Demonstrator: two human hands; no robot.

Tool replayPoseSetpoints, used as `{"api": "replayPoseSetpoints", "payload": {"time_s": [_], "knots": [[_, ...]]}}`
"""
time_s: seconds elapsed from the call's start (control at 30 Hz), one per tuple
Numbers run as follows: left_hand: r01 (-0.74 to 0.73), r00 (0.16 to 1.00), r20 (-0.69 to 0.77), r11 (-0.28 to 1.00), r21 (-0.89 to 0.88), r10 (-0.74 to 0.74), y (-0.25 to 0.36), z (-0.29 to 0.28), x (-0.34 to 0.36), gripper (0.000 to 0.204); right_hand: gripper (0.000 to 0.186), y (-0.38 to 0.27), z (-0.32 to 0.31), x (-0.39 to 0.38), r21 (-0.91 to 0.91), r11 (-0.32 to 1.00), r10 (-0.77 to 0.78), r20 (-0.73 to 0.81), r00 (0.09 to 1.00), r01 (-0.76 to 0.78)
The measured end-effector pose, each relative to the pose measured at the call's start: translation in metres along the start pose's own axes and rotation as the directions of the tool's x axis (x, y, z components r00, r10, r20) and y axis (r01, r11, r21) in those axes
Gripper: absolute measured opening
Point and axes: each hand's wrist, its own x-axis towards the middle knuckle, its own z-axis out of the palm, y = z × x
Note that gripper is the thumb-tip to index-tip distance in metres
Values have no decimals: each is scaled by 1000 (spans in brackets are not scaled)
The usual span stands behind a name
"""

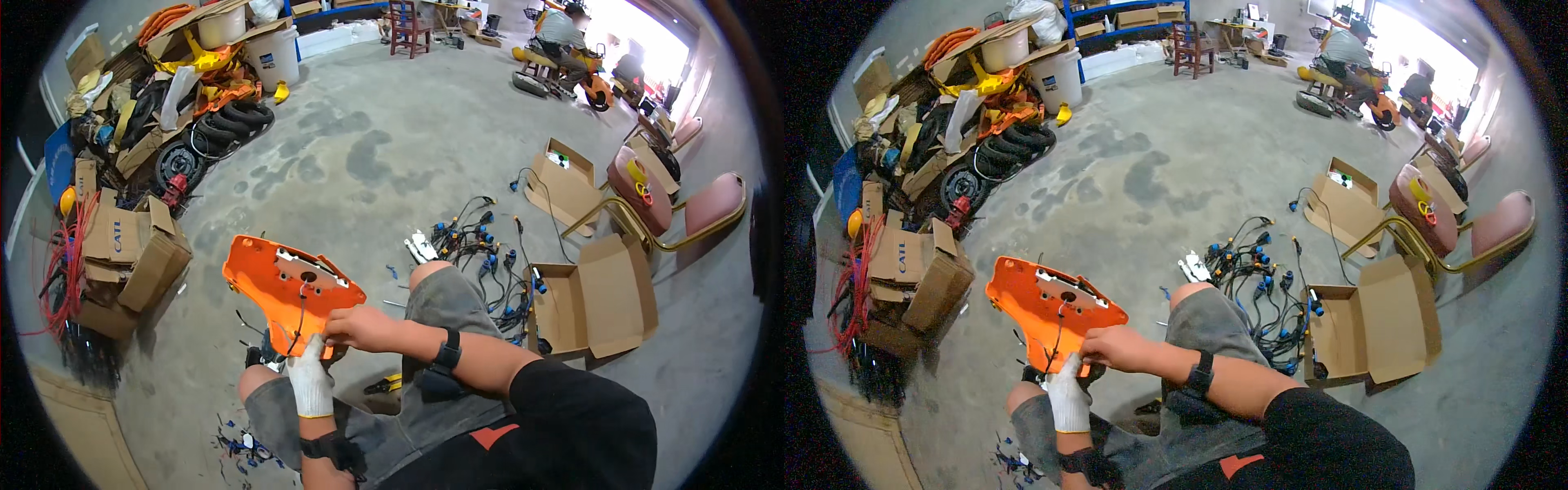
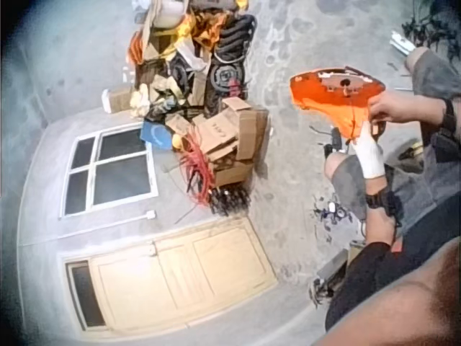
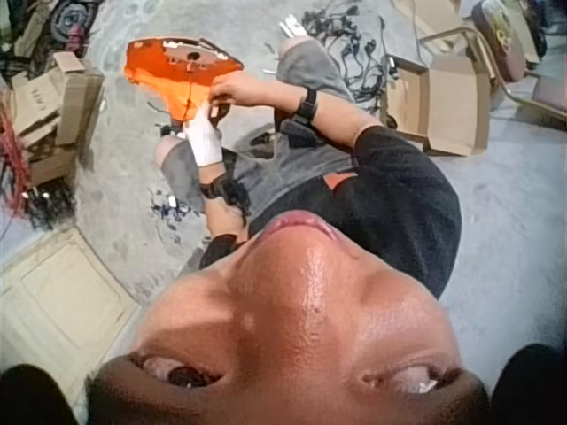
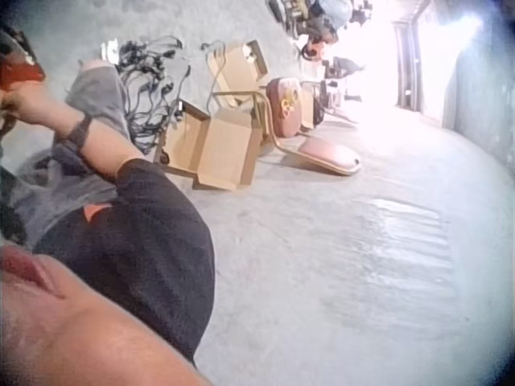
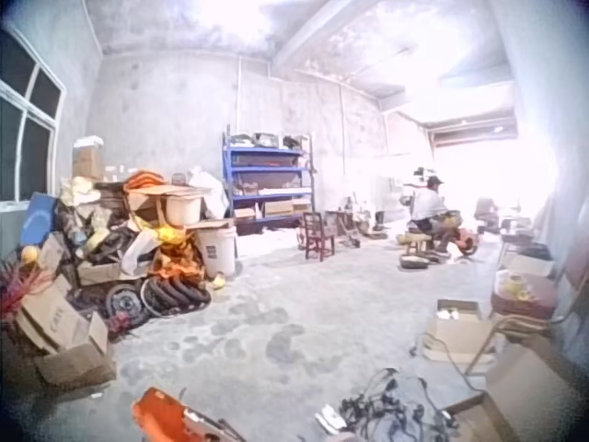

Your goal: Install electrical components and wiring onto a motorcycle fairing using hand tools.

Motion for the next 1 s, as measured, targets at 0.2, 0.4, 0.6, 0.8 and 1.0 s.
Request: {"api": "replayPoseSetpoints", "payload": {"time_s": [0.2,0.4,0.6,0.8,1.0], "knots": [[-20,996,-87,994,104,29,4,2,1,27,23,-12,-6,7,-70,997,20,50,999,-17],[-100,992,-63,988,115,108,-8,-7,10,23,29,-13,-5,9,-147,988,64,64,996,-54],[-98,993,-58,992,83,102,8,10,-9,26,27,-14,-6,5,-86,994,75,50,996,-70],[-14,999,48,997,79,10,10,6,-5,30,22,-1,-2,7,-28,1000,4,57,998,-2],[72,997,-5,995,68,-71,6,1,1,26,23,-10,-9,10,-141,990,19,94,995,-5]]}}
